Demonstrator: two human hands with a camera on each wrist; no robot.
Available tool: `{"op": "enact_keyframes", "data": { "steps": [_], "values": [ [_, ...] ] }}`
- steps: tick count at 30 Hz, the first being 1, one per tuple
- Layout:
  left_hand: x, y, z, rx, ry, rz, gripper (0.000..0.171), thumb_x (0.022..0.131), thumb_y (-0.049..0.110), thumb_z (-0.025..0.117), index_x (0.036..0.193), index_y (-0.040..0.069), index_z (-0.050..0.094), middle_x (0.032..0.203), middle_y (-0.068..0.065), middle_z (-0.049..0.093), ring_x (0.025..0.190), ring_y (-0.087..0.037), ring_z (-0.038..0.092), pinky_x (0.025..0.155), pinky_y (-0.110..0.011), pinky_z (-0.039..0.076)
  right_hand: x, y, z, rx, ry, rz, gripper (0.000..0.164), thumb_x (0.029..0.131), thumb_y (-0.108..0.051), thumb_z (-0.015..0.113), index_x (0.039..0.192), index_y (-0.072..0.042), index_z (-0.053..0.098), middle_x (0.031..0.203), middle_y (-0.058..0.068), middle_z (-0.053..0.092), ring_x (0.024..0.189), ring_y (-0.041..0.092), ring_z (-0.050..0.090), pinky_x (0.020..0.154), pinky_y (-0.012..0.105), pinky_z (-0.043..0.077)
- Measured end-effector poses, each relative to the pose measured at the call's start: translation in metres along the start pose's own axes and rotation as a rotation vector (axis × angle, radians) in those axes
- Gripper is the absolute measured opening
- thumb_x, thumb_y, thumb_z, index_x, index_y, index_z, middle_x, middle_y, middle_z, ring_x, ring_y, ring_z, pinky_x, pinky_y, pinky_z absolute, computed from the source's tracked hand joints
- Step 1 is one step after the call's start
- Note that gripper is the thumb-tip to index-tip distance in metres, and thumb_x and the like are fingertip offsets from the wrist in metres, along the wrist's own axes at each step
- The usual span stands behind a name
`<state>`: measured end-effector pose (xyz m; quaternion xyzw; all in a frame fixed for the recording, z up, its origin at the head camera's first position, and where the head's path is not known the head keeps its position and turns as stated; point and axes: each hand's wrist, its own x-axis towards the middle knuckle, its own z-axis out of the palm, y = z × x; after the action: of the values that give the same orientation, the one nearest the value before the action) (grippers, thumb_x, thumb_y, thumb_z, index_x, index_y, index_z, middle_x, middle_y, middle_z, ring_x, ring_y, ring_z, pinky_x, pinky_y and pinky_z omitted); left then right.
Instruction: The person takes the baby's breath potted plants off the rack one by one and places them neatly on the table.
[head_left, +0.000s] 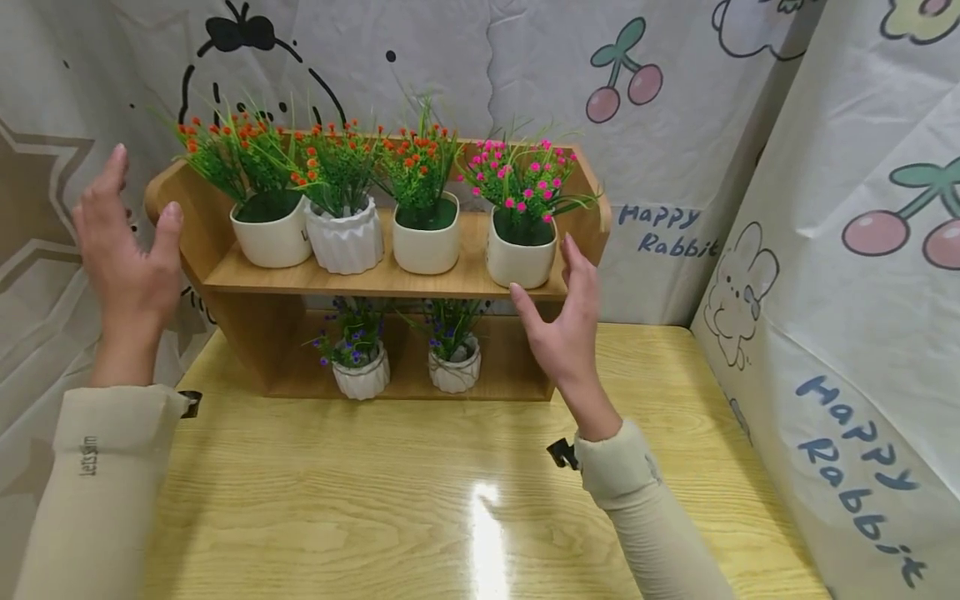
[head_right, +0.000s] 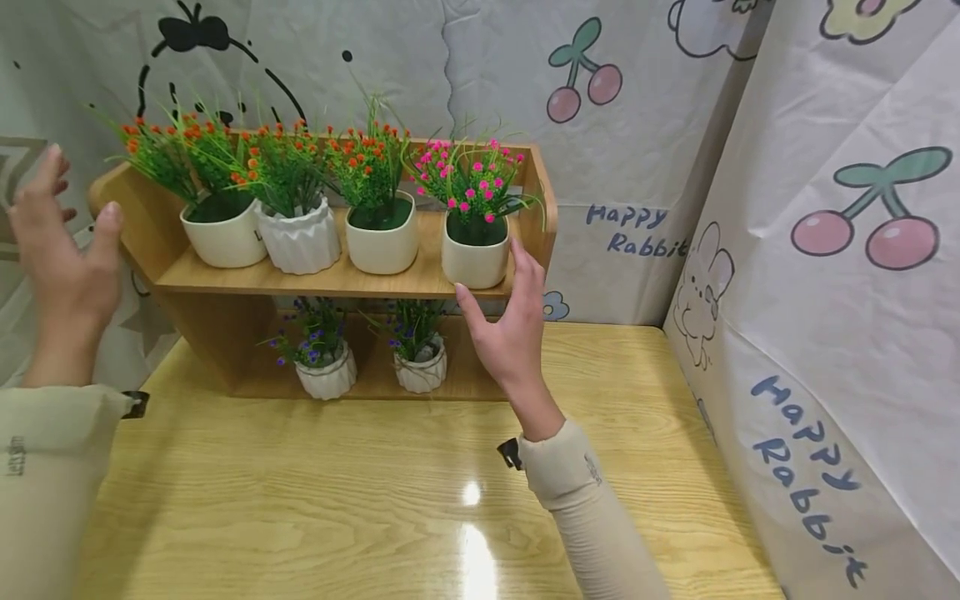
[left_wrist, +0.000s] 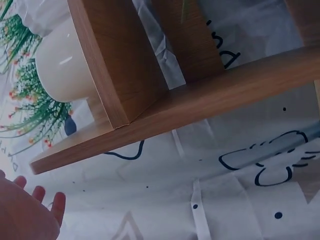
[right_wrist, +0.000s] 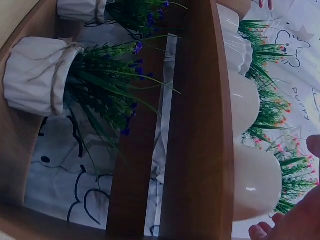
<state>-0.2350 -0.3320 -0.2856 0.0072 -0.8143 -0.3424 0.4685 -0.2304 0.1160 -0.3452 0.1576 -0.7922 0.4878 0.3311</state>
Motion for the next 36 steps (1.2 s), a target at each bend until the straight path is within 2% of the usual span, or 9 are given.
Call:
{"op": "enact_keyframes", "data": {
  "steps": [2, 4, 9, 14, 17, 21, 26, 32, 36],
  "values": [
    [0.004, -0.003, 0.003, -0.007, -0.015, -0.048, 0.061, 0.099, 0.035, 0.051, 0.159, 0.033, 0.039, 0.159, 0.003, 0.045, 0.145, -0.017, 0.039, 0.122, -0.035, 0.023, 0.005, 0.001, 0.006, 0.009, 0.016, 0.018, 0.084, 0.093, -0.031, 0.075, 0.161, -0.005, 0.031, 0.157, 0.016, 0.038, 0.150, 0.024, 0.037, 0.121, 0.050, 0.036],
    [0.007, -0.008, 0.006, -0.015, -0.024, -0.068, 0.061, 0.100, 0.035, 0.052, 0.159, 0.036, 0.037, 0.158, 0.005, 0.045, 0.142, -0.016, 0.041, 0.119, -0.032, 0.028, 0.009, 0.002, 0.012, 0.014, 0.030, 0.035, 0.085, 0.093, -0.033, 0.076, 0.161, -0.006, 0.032, 0.157, 0.015, 0.039, 0.148, 0.024, 0.038, 0.120, 0.049, 0.038],
    [0.011, -0.015, 0.018, -0.054, -0.028, -0.072, 0.058, 0.099, 0.035, 0.053, 0.156, 0.037, 0.041, 0.154, 0.004, 0.048, 0.136, -0.016, 0.045, 0.114, -0.024, 0.033, 0.016, 0.003, 0.022, 0.026, 0.058, 0.081, 0.087, 0.092, -0.036, 0.076, 0.161, -0.008, 0.031, 0.154, 0.014, 0.039, 0.143, 0.023, 0.041, 0.118, 0.043, 0.041],
    [0.010, -0.015, 0.027, -0.040, 0.002, -0.061, 0.052, 0.101, 0.033, 0.051, 0.153, 0.031, 0.048, 0.149, -0.007, 0.051, 0.131, -0.026, 0.048, 0.112, -0.030, 0.036, 0.023, 0.005, 0.027, 0.029, 0.080, 0.112, 0.088, 0.090, -0.036, 0.079, 0.159, -0.007, 0.033, 0.152, 0.015, 0.040, 0.139, 0.025, 0.045, 0.115, 0.042, 0.043],
    [0.010, -0.017, 0.031, -0.039, 0.043, -0.034, 0.048, 0.102, 0.027, 0.048, 0.149, 0.021, 0.053, 0.146, -0.013, 0.053, 0.131, -0.031, 0.050, 0.113, -0.033, 0.037, 0.025, 0.006, 0.030, 0.018, 0.102, 0.134, 0.090, 0.087, -0.037, 0.082, 0.158, -0.007, 0.036, 0.151, 0.015, 0.042, 0.137, 0.026, 0.048, 0.115, 0.044, 0.043],
    [0.011, -0.028, 0.033, -0.048, 0.066, 0.031, 0.041, 0.104, 0.017, 0.048, 0.143, 0.012, 0.059, 0.146, -0.013, 0.056, 0.136, -0.026, 0.051, 0.116, -0.029, 0.036, 0.026, 0.008, 0.033, -0.015, 0.137, 0.162, 0.092, 0.083, -0.038, 0.085, 0.156, -0.007, 0.039, 0.148, 0.014, 0.045, 0.135, 0.026, 0.050, 0.115, 0.044, 0.043],
    [0.014, -0.039, 0.030, -0.058, 0.067, 0.102, 0.038, 0.103, 0.016, 0.050, 0.139, 0.010, 0.062, 0.145, -0.008, 0.059, 0.139, -0.020, 0.050, 0.118, -0.026, 0.035, 0.027, 0.008, 0.037, -0.042, 0.172, 0.172, 0.090, 0.082, -0.037, 0.087, 0.154, -0.008, 0.042, 0.146, 0.013, 0.048, 0.133, 0.026, 0.053, 0.113, 0.044, 0.046],
    [0.015, -0.042, 0.029, -0.084, 0.071, 0.105, 0.038, 0.102, 0.017, 0.052, 0.138, 0.014, 0.063, 0.143, 0.000, 0.060, 0.137, -0.017, 0.052, 0.115, -0.024, 0.037, 0.027, 0.008, 0.038, -0.087, 0.177, 0.171, 0.090, 0.082, -0.040, 0.086, 0.154, -0.009, 0.042, 0.145, 0.014, 0.049, 0.131, 0.027, 0.054, 0.111, 0.046, 0.047],
    [0.016, -0.042, 0.028, -0.097, 0.079, 0.111, 0.039, 0.099, 0.015, 0.053, 0.136, 0.009, 0.064, 0.142, -0.002, 0.061, 0.137, -0.019, 0.052, 0.115, -0.025, 0.037, 0.027, 0.007, 0.038, -0.121, 0.172, 0.177, 0.091, 0.081, -0.043, 0.086, 0.154, -0.009, 0.042, 0.144, 0.014, 0.049, 0.130, 0.028, 0.055, 0.109, 0.048, 0.047]
  ]
}}
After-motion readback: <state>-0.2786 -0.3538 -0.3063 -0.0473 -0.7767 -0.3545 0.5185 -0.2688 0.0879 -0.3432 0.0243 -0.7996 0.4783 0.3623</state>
